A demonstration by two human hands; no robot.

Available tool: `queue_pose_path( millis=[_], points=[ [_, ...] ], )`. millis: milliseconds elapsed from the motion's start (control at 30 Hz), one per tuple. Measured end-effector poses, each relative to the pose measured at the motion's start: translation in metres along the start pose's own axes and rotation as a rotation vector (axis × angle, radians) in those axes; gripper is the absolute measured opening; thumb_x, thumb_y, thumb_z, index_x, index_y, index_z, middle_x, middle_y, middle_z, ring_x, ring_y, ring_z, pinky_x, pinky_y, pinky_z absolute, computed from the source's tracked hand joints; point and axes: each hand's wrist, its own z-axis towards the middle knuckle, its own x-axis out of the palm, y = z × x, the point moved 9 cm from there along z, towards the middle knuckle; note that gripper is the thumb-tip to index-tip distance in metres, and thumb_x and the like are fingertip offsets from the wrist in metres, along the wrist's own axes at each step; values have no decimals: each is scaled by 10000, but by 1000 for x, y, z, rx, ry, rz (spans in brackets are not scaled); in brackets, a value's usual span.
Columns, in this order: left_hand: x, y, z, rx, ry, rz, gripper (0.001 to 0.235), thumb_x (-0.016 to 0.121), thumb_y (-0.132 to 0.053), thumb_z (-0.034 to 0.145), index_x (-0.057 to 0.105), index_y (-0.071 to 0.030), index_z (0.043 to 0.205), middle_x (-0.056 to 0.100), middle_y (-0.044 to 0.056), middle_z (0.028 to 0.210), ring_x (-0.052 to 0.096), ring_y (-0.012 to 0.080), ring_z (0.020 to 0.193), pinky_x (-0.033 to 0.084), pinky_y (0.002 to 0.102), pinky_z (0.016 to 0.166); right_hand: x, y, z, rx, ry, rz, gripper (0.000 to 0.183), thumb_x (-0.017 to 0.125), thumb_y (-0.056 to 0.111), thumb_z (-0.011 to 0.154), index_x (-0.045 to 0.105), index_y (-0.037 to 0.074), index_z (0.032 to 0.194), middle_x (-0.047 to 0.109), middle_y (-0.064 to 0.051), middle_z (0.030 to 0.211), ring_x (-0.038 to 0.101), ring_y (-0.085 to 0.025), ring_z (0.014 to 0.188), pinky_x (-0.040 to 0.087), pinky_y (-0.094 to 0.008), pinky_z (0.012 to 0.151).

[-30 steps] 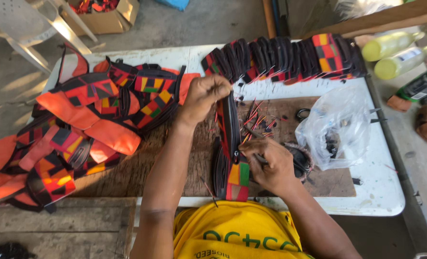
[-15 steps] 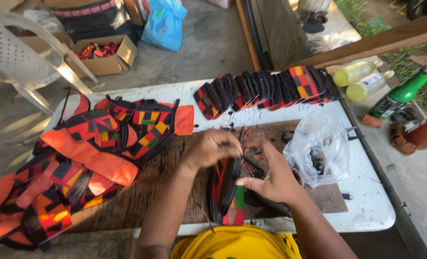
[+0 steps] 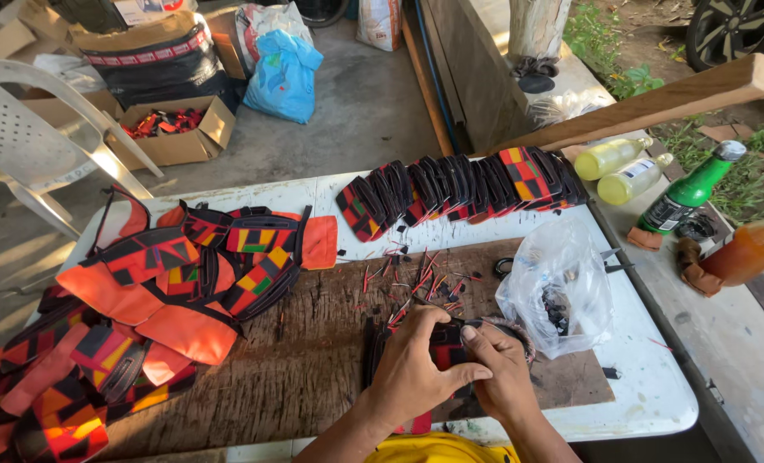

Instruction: The person trims loose threads and excess fabric from small patterned pouches using shears. They handle each pouch individually, cut the threads, and place the finished pouches in a stack on the table.

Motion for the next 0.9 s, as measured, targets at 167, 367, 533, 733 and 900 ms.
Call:
queue_pose_path(
  millis=[167, 367, 533, 733, 900],
  points=[
    [2, 37, -3, -234, 109, -71, 415, 808, -226, 758, 610, -15, 1055, 691, 134, 989, 723, 301, 937, 581, 395, 862, 20, -35, 6, 247, 19, 311, 126, 670, 105, 962, 626, 20, 1044, 702, -65, 888, 661, -138, 716, 564, -308, 660],
    [-5, 32, -6, -128, 117, -19, 441, 859, -210, 739, 629, -5, 1054, 729, 173, 990, 721, 317, 940, 557, 390, 830, 32, -44, -8, 520, -36, 301, 408, 658, 292, 826, 628, 34, 1140, 731, -110, 962, 732, -218, 785, 619, -393, 701],
    [0, 32, -4, -231, 158, 33, 431, 891, -228, 708, 624, 2, 957, 715, 166, 877, 725, 303, 832, 566, 381, 752, 32, -44, -5, 505, 114, 378, 247, 697, 141, 837, 638, 45, 1056, 723, -99, 927, 725, -214, 796, 625, -406, 735],
    [-3, 64, -14, -301, 151, -71, 233, 802, -132, 735, 679, 19, 863, 733, 131, 817, 772, 231, 755, 602, 338, 681, 16, -72, 14, 442, 247, 311, 122, 760, 32, 862, 660, 22, 930, 702, -85, 753, 674, -185, 622, 561, -319, 565],
    [-6, 103, -32, -179, 85, -114, 161, 766, -102, 795, 725, 37, 868, 752, 130, 848, 766, 227, 800, 583, 369, 754, -14, -122, 34, 443, 126, 273, 152, 758, 32, 798, 639, 34, 892, 708, -74, 741, 669, -169, 604, 532, -309, 541]
  ],
)
